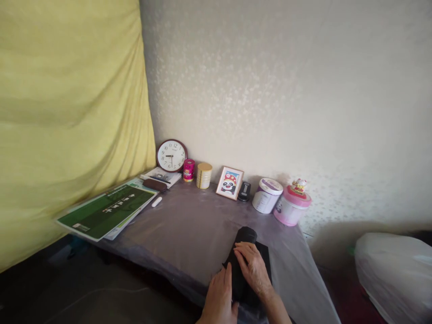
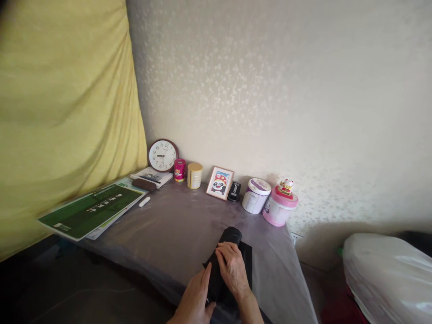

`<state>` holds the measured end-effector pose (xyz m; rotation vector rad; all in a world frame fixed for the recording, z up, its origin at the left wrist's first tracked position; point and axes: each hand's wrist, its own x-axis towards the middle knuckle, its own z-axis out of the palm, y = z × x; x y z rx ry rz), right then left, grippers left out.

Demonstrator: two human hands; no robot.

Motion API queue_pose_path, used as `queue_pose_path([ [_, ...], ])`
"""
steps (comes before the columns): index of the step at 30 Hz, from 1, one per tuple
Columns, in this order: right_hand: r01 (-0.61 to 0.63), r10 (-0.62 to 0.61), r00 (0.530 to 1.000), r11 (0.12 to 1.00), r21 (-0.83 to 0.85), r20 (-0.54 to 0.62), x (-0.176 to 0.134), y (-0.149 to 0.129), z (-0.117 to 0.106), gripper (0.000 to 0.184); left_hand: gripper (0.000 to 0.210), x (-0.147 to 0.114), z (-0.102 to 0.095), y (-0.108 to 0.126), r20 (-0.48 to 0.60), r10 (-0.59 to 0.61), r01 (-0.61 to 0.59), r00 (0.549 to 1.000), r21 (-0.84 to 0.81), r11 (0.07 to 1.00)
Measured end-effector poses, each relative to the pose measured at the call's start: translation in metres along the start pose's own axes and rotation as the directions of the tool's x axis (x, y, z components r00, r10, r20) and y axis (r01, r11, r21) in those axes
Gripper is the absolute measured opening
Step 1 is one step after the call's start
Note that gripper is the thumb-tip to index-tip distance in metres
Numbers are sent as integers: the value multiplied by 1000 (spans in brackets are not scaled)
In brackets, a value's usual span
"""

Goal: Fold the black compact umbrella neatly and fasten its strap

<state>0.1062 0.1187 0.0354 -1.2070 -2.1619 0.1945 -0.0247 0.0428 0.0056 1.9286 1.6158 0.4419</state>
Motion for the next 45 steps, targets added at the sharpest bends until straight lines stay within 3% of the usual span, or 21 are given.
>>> queue_pose_path([
  [5, -26, 28, 1000, 993, -118, 9, 8, 32, 17, 31, 88, 2, 3, -2, 23, 1, -1, 1000, -7, 1000],
  [14, -179, 174, 983, 976, -122, -54, 42, 70, 27, 34, 88, 2, -2, 1, 40, -25, 25, 999, 1, 1000],
  [19, -440, 425, 897, 886, -144, -123, 40, 79, 11, 33, 83, -4, -6, 5, 3, -37, 36, 999, 19, 999],
  [23, -584, 551, 807, 798, -150, -210, 9, 87, -16, 36, 80, -6, -5, 4, -34, 6, -6, 999, 23, 1000],
  [26, -653, 619, 753, 746, -135, -223, -20, 86, -31, 39, 78, -6, -3, 2, -59, 19, -17, 998, 33, 999],
  [29, -678, 650, 731, 727, -112, -209, -38, 78, -33, 41, 78, -6, -2, 1, -53, 19, -17, 998, 40, 999],
  [36, -673, 650, 736, 733, -98, -190, -34, 53, -20, 37, 78, -4, -4, 1, -59, 20, -18, 998, 20, 1000],
  [45, -630, 611, 767, 776, -45, -196, -27, 46, -3, 35, 79, -3, -2, 1, -60, 12, -11, 998, 12, 1000],
])
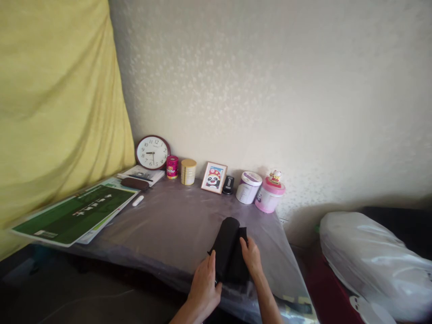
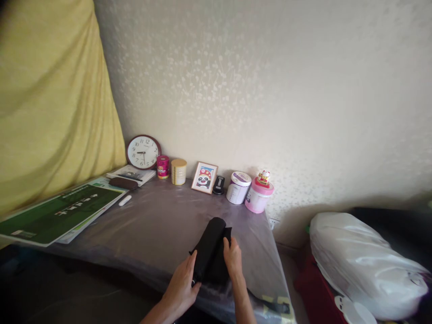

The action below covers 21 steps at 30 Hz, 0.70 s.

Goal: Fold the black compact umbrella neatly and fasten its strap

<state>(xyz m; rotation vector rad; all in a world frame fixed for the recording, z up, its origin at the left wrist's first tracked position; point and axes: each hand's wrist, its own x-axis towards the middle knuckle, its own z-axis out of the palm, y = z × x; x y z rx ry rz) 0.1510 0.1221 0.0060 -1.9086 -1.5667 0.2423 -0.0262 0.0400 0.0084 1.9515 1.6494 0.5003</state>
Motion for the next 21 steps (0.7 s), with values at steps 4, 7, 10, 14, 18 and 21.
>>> queue_pose_path([
  [4, 22, -21, 1000, 997, 75, -23, 3, -4, 3, 35, 78, 2, -2, -3, -11, -6, 6, 1000, 5, 1000],
  [7, 19, -14, 999, 992, 123, -35, 4, -8, 4, 37, 77, 3, -3, -5, -23, -31, 32, 999, 12, 999],
  [10, 12, -6, 999, 987, 161, -37, 4, -12, 4, 38, 78, 4, -2, -6, -32, -53, 54, 998, 16, 998],
  [14, 37, -25, 998, 975, 221, -58, 3, -19, 6, 40, 77, 5, -4, -6, -33, -52, 53, 998, 25, 998],
  [18, 33, -25, 999, 959, 283, -33, 5, -30, 11, 40, 76, 5, -11, -7, -8, -19, 19, 1000, 25, 999],
  [21, 10, -11, 1000, 957, 290, 2, 8, -41, 15, 39, 76, 5, -13, -7, -5, -24, 24, 1000, 31, 999],
])
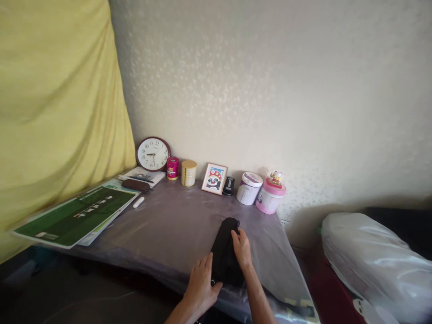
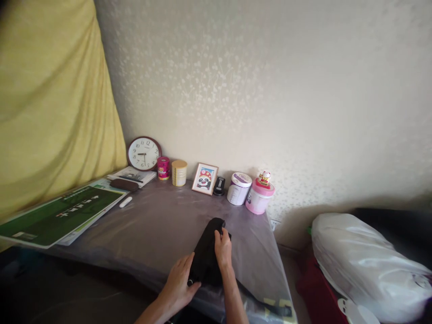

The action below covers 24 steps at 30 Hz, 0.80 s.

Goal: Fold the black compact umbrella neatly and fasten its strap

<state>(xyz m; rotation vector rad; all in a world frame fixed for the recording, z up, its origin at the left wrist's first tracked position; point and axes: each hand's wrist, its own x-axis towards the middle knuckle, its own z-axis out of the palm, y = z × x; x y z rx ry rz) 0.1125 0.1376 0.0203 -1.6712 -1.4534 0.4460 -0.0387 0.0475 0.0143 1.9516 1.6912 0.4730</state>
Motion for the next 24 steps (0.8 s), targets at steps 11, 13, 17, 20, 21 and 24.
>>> queue_pose_path([
  [11, 6, 22, 993, 973, -229, 120, 9, -26, 19, 33, 76, -2, -8, 1, 18, 12, -13, 1000, 42, 999],
  [13, 13, 27, 989, 965, -264, 147, 9, -29, 22, 34, 77, -2, -8, 1, 17, 14, -15, 1000, 49, 999],
  [17, 40, 24, 980, 949, -314, 197, 5, -38, 22, 32, 76, -1, -8, -1, 13, 33, -34, 999, 55, 998],
  [20, 70, 6, 974, 943, -327, 226, 0, -46, 18, 26, 75, -1, -7, -5, 5, 52, -52, 999, 54, 997],
  [21, 77, 5, 968, 944, -319, 250, -1, -48, 17, 25, 74, -2, -7, -6, 1, 56, -56, 998, 55, 997],
  [24, 90, 11, 939, 957, -276, 345, -5, -53, 15, 28, 67, -5, -6, -10, -42, 60, -57, 997, 67, 996],
])
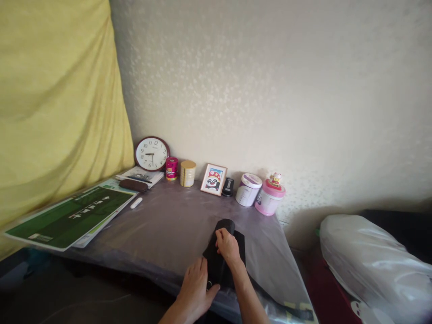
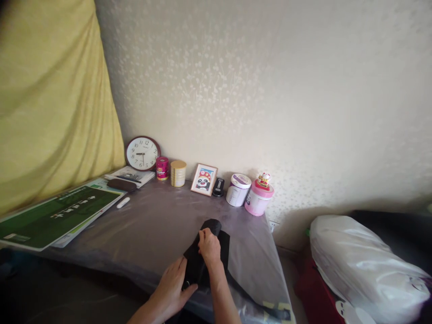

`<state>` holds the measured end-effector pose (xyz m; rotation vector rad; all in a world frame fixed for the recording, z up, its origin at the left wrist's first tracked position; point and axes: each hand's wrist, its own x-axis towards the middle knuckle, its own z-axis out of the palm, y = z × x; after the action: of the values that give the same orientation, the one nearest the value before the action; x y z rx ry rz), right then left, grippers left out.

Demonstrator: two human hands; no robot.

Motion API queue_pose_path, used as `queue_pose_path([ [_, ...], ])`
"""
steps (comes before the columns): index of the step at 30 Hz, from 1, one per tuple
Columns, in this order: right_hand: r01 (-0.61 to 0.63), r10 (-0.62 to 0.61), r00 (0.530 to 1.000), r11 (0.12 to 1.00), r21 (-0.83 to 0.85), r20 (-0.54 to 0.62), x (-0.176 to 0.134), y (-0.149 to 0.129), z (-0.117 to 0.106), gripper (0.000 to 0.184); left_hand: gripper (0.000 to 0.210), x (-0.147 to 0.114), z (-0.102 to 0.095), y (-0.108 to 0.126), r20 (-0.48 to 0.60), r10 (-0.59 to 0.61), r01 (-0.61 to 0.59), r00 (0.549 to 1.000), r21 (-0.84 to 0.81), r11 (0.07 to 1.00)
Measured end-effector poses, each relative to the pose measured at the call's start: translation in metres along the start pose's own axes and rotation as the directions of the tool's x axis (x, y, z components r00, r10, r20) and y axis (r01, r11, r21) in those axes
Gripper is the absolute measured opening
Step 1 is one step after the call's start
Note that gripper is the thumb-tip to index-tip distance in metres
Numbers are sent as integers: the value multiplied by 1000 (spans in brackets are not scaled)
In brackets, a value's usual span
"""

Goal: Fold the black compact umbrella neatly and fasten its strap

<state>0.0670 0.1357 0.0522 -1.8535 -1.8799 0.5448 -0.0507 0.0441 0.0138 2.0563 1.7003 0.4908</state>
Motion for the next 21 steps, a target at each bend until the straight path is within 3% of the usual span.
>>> queue_pose_path([
  [4, 61, -59, 997, 997, -54, 44, -2, -3, 3, 28, 52, -1, 3, 2, -269, 102, -103, 958, 9, 995],
  [6, 84, -80, 996, 992, -99, 38, -1, -3, 5, 26, 47, 1, 5, 6, -327, 180, -185, 928, 13, 983],
  [10, 117, -113, 991, 991, -59, 72, -4, 0, 3, 26, 58, 9, 13, 13, -177, 126, -133, 976, -27, 991],
  [12, 182, -185, 978, 983, 36, 94, -9, 4, 0, 26, 62, 11, 19, 14, -107, 75, -82, 991, -56, 995],
  [14, 268, -273, 961, 958, 106, 37, -16, 10, -3, 24, 62, 11, 24, 14, -89, 57, -64, 994, -79, 995],
  [18, 461, -450, 879, 887, 37, -158, -22, 29, 1, 25, 63, 11, 32, 10, -76, 47, -57, 996, -133, 989],
  [21, 544, -542, 828, 839, -28, -146, -15, 43, 10, 26, 66, 12, 35, 8, -60, 48, -58, 997, -179, 982],
])
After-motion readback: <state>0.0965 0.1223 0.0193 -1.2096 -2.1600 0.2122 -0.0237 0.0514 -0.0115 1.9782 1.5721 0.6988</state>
